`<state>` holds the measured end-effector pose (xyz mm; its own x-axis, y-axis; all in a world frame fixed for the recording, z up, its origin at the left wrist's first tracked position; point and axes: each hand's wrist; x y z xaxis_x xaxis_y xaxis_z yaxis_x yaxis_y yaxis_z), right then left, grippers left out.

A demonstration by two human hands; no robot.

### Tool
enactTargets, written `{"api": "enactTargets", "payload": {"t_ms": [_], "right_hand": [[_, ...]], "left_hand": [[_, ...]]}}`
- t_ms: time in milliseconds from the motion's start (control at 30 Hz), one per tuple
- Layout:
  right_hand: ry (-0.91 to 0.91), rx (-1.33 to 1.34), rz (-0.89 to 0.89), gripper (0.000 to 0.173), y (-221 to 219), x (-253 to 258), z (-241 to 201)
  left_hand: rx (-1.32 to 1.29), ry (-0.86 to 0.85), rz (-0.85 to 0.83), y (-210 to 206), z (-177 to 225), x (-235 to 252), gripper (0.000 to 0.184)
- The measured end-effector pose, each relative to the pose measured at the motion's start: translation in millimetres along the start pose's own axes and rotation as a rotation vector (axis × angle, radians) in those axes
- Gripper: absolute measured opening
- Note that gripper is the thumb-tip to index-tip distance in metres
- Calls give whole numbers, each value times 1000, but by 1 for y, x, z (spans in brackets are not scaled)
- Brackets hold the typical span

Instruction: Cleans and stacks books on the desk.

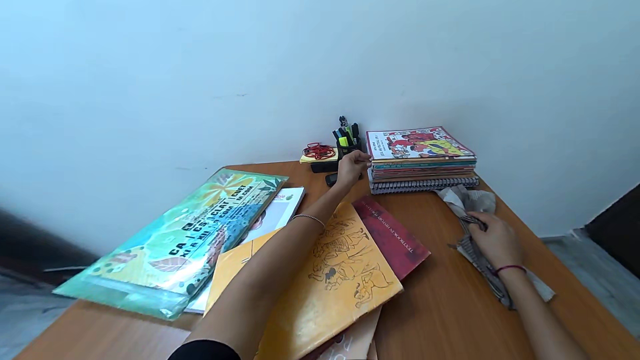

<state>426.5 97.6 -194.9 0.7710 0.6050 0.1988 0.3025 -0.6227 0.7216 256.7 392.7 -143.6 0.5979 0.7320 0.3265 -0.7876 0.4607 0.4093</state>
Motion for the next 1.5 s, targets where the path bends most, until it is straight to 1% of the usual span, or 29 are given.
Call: {"api": "enactTargets", "payload": {"t_ms": [267,467,533,600,700,767,833,867,933,967,1033,1133,1200,1233,1300,1367,1433,1500], "right_hand": [[-4,12,15,26,-1,-1,0],[12,17,12,27,0,-1,0],[17,17,7,26,1,-2,-1],[19,16,-2,27,1,-2,1],[26,23,-7,27,2,-3,1],[49,24,-1,27,0,-1,3],[60,20,-8,28,0,0,5],[67,21,-9,27,0,1,5],[84,15,-31,28,1,1,7],[94,6,-46,29,2,1,7],[102,-18,-73,31,2,2,8],[115,25,-71,30,4,0,10],[145,124,-49,29,7,-7,-2],[189,173,-34,28,10,-13,-13],[299,234,-24,28,13,-30,-50],[412,234,-70,29,9,-46,-94],[480,203,-181,28,-6,-57,-133],[459,141,-323,27,-33,-65,-165]], "left_hand": [[18,-12,-3,-3,3,-1,19],[9,11,-22,-2,3,-4,23],[14,8,-49,0,3,-6,25],[64,5,-113,5,6,-12,31],[209,-10,-234,19,11,-37,37],[329,-14,-327,37,17,-65,38],[456,-50,-445,64,25,-99,37],[513,-98,-485,80,25,-117,35],[624,-168,-503,114,26,-158,32],[668,-181,-483,131,28,-181,31],[714,-189,-386,162,31,-229,30],[660,-221,-121,192,19,-300,33],[597,-236,44,200,8,-343,42],[542,-222,81,200,4,-361,45],[440,-195,106,196,-1,-387,52],[363,-185,122,183,-6,-399,59],[300,-211,180,170,-15,-402,64],[194,-225,209,167,-21,-402,72]]}}
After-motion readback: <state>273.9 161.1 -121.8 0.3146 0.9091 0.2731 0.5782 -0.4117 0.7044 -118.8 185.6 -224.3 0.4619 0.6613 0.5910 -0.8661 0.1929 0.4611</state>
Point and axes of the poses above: each hand's wrist, its own x-axis towards the middle knuckle, its own y-axis out of the back of the hand, z = x × y, and after that the axes turned 3 degrees about x, right-handed
